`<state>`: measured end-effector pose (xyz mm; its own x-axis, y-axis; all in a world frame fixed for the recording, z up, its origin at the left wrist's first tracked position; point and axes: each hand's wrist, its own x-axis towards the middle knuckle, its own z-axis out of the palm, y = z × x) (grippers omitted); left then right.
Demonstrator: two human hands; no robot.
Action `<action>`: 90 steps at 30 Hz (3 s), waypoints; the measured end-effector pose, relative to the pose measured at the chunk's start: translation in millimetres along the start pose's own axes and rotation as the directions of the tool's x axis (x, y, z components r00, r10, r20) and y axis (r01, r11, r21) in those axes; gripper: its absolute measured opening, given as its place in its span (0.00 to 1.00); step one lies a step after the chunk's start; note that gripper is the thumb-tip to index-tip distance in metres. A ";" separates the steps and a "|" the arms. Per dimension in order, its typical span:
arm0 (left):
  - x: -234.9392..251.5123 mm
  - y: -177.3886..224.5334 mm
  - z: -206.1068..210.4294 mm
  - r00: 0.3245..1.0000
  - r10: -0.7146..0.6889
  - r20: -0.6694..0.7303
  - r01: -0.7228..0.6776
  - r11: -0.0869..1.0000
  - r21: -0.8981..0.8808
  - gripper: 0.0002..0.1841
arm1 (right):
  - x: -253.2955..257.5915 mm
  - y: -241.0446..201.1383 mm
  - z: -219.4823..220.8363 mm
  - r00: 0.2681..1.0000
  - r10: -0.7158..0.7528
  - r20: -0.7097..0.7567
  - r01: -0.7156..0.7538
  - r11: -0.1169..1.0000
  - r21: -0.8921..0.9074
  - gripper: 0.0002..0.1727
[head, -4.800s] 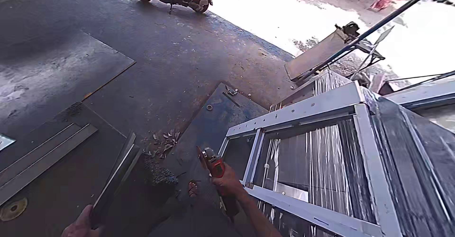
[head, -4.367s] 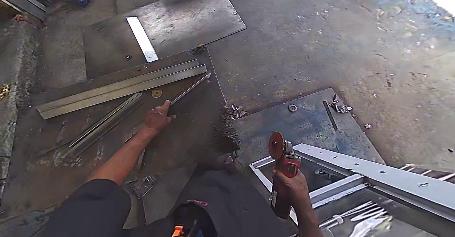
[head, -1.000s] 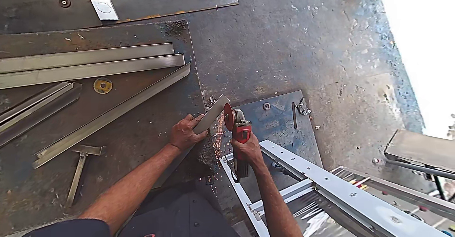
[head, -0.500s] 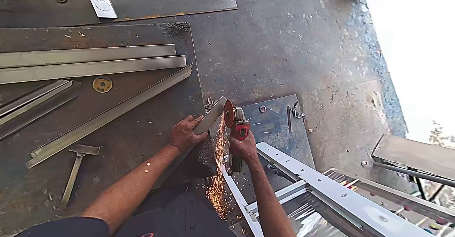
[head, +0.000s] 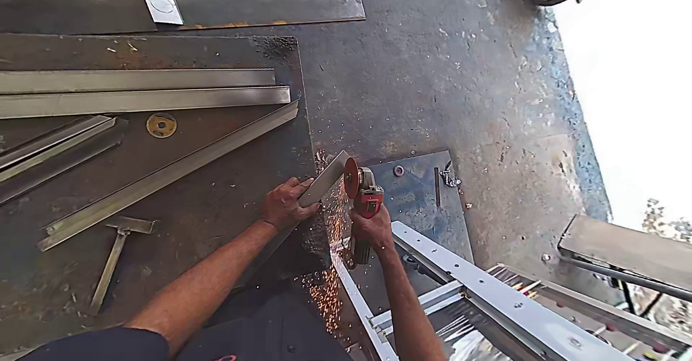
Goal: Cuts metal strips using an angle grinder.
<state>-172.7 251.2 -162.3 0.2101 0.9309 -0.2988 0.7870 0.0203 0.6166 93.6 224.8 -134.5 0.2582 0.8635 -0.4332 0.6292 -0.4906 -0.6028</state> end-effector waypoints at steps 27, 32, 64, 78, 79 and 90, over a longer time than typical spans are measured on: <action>0.1 2.3 -2.0 1.000 -0.011 0.005 0.011 1.000 0.006 0.38 | 5.7 0.5 1.5 1.000 0.006 0.024 -0.006 1.000 -0.005 0.40; 0.0 2.4 -2.3 1.000 -0.009 0.013 0.009 1.000 0.005 0.39 | 6.0 0.6 1.2 0.999 0.017 0.029 -0.017 1.000 -0.012 0.40; 1.9 2.3 -1.5 1.000 0.002 0.016 -0.002 1.000 0.025 0.38 | 23.9 -7.9 -2.2 0.998 0.033 0.052 -0.033 0.999 0.000 0.38; 2.1 1.7 0.4 1.000 0.016 0.000 -0.016 0.999 0.034 0.39 | 29.9 -11.0 -3.6 0.998 0.020 0.056 -0.020 1.000 -0.002 0.37; 2.1 1.8 0.2 1.000 0.015 0.003 -0.015 0.999 0.032 0.39 | 30.1 -11.6 -3.5 0.998 0.025 0.055 -0.025 1.000 -0.001 0.37; 2.1 2.3 -1.0 1.000 0.017 0.007 -0.017 0.999 0.036 0.39 | 34.1 -13.0 -4.3 0.997 0.028 0.072 -0.029 1.000 0.003 0.36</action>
<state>-171.0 253.5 -160.8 0.2278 0.9285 -0.2934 0.8033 -0.0089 0.5955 97.4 261.1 -138.6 0.2229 0.8386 -0.4970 0.6194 -0.5155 -0.5921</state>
